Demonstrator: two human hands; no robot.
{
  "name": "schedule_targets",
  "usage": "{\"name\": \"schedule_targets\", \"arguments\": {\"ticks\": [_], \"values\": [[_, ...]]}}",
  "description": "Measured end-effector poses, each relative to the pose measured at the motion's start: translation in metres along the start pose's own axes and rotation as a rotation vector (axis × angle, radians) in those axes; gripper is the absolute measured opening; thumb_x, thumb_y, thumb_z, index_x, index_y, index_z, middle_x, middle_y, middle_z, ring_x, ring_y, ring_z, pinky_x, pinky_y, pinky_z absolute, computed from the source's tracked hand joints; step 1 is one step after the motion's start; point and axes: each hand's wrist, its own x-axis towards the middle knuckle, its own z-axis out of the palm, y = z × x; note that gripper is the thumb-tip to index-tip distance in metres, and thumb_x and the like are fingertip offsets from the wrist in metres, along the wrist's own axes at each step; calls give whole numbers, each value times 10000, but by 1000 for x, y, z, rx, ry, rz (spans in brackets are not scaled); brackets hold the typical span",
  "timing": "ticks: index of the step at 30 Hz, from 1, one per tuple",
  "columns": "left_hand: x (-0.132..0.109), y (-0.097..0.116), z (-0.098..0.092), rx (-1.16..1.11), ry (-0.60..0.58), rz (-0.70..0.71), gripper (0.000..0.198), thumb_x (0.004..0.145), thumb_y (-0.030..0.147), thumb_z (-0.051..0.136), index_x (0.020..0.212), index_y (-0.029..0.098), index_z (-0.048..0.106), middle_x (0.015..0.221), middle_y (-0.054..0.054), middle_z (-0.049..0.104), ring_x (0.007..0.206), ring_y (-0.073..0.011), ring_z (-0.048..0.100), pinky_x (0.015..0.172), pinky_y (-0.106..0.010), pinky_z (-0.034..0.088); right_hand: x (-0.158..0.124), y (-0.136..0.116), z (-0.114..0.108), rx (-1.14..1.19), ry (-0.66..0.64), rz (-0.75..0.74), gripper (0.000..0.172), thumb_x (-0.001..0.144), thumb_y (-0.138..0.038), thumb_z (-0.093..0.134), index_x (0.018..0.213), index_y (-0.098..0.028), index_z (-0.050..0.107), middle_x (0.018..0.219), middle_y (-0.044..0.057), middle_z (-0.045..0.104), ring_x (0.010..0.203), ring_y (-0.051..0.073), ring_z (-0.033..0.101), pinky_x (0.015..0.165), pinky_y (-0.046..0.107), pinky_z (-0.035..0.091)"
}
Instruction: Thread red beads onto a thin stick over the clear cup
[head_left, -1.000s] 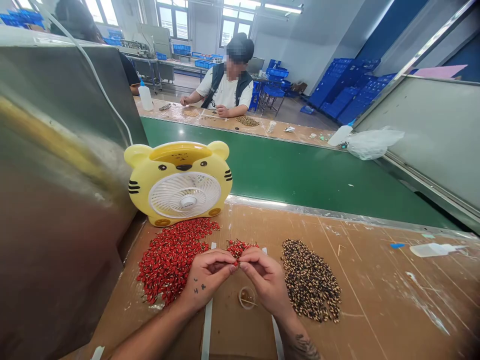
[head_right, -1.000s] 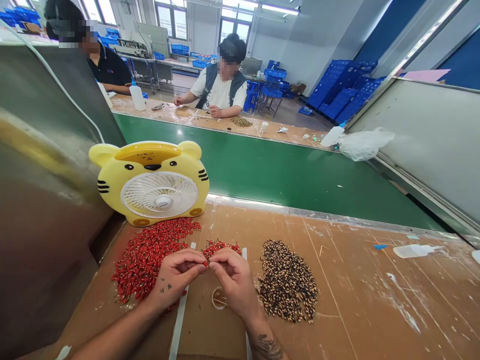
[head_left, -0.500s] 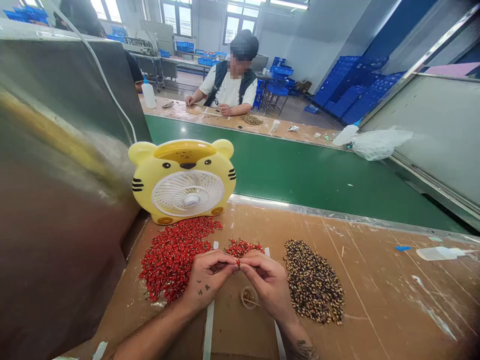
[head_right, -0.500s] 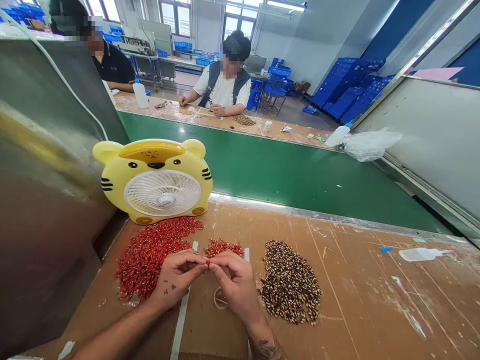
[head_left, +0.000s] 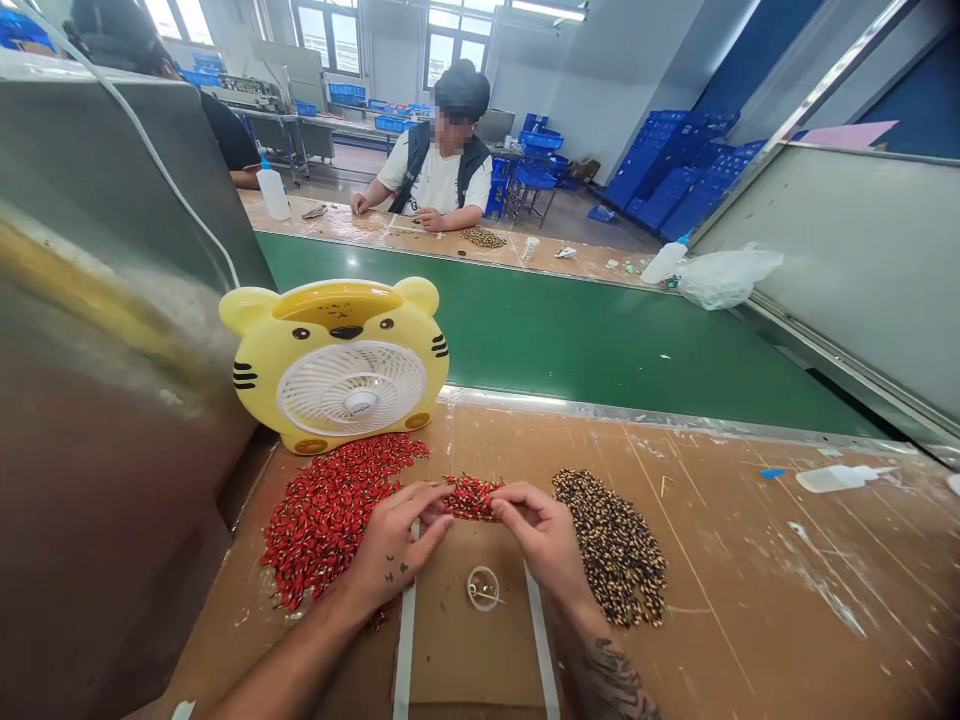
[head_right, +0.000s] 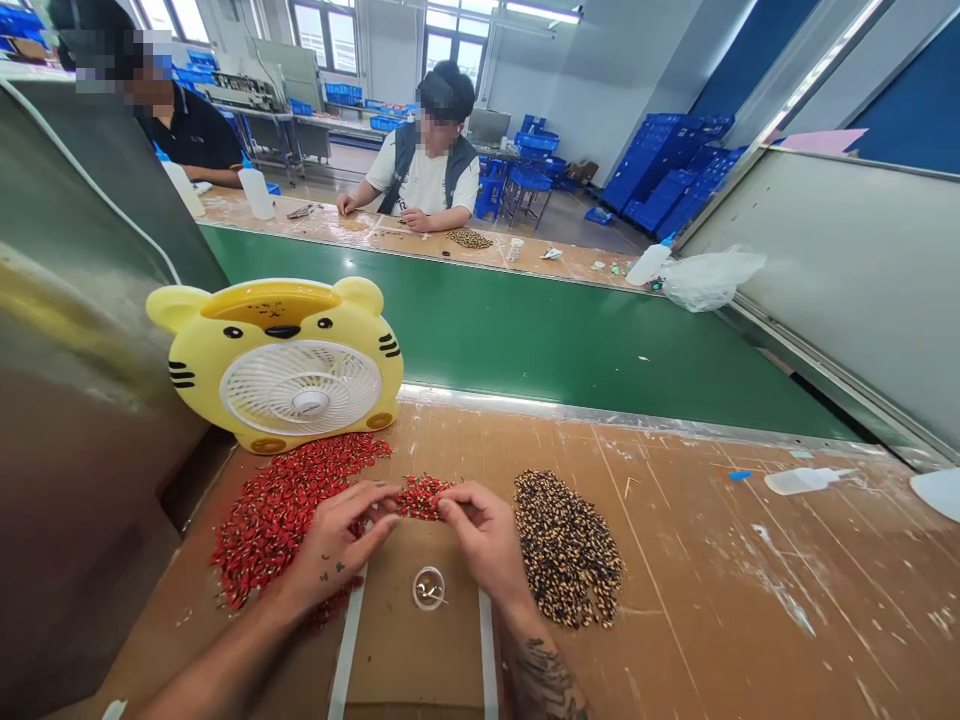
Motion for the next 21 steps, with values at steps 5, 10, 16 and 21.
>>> {"name": "schedule_targets", "arguments": {"ticks": [5,10,16,21], "values": [[4,-17,-23,506,-44,-23,238,906,170,531,1060,159,712,1111,-127,678,1058,-279,586,953,-442,491,10,19,-23,-375,36,-39,206,907,-345,607,830,-195,725,863,76,713,828,233,627,759,348,475],[4,-20,-27,719,-165,-122,253,892,162,519,1032,163,730,1192,-157,622,1108,-316,532,963,-465,462,13,28,-19,-469,24,-64,204,906,-325,601,823,-212,749,806,66,699,834,249,601,779,370,441],[5,-15,-26,667,-245,-158,293,922,118,449,952,189,731,987,-103,663,958,-238,592,886,-357,462,5,11,-31,-366,104,-47,271,927,-403,579,862,-201,747,857,79,708,840,240,622,761,339,462],[5,-12,-25,710,-224,-191,272,938,167,463,881,202,726,929,-84,674,915,-229,596,866,-344,450,-22,-11,-37,-320,-298,-32,204,932,-347,594,884,-203,730,850,46,698,800,196,633,734,290,464]]}}
